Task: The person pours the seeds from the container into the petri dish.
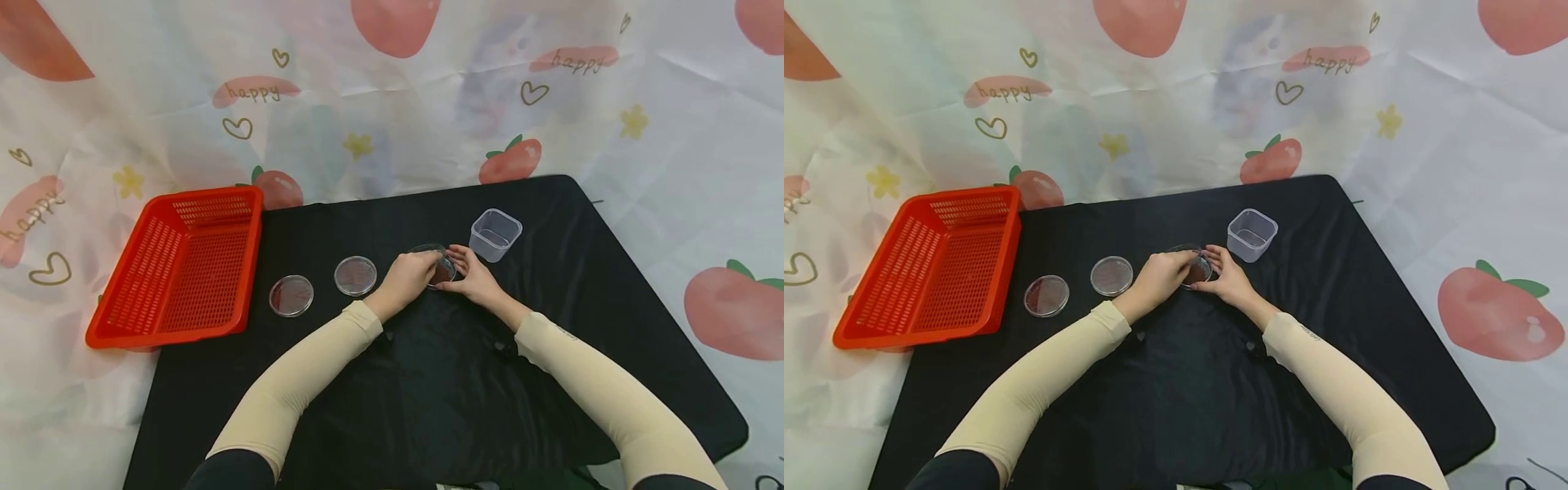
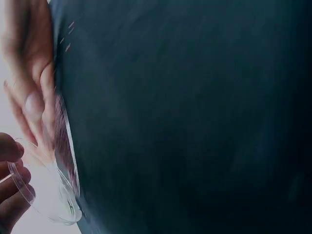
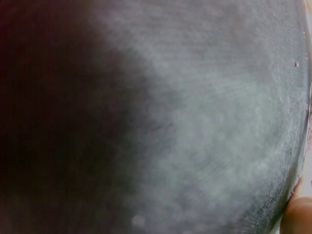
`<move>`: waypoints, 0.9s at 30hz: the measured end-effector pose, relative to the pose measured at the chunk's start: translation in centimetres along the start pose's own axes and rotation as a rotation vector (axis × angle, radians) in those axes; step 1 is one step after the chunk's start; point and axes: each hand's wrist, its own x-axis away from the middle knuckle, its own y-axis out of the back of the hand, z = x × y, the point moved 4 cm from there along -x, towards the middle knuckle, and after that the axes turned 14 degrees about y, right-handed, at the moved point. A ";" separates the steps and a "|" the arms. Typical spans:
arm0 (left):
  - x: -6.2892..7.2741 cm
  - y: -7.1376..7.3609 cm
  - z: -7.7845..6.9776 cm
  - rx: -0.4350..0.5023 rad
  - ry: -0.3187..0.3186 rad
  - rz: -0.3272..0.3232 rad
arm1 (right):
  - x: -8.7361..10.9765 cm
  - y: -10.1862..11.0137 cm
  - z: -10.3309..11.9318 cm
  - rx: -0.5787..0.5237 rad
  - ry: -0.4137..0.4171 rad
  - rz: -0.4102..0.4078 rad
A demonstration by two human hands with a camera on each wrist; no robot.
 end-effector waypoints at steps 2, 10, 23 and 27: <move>0.4 -0.4 -0.7 -0.025 -0.066 0.002 | -0.1 0.0 -0.2 -0.003 0.023 0.001; 1.6 -1.1 -1.2 -0.081 -0.226 0.044 | -0.1 0.1 -0.4 -0.049 0.086 0.024; 2.6 -1.1 -0.4 -0.089 -0.301 0.210 | -0.3 -0.1 -0.6 0.067 0.107 0.099; 2.7 -1.2 -0.2 -0.074 -0.301 0.218 | -0.3 -0.1 -0.7 0.104 0.120 0.111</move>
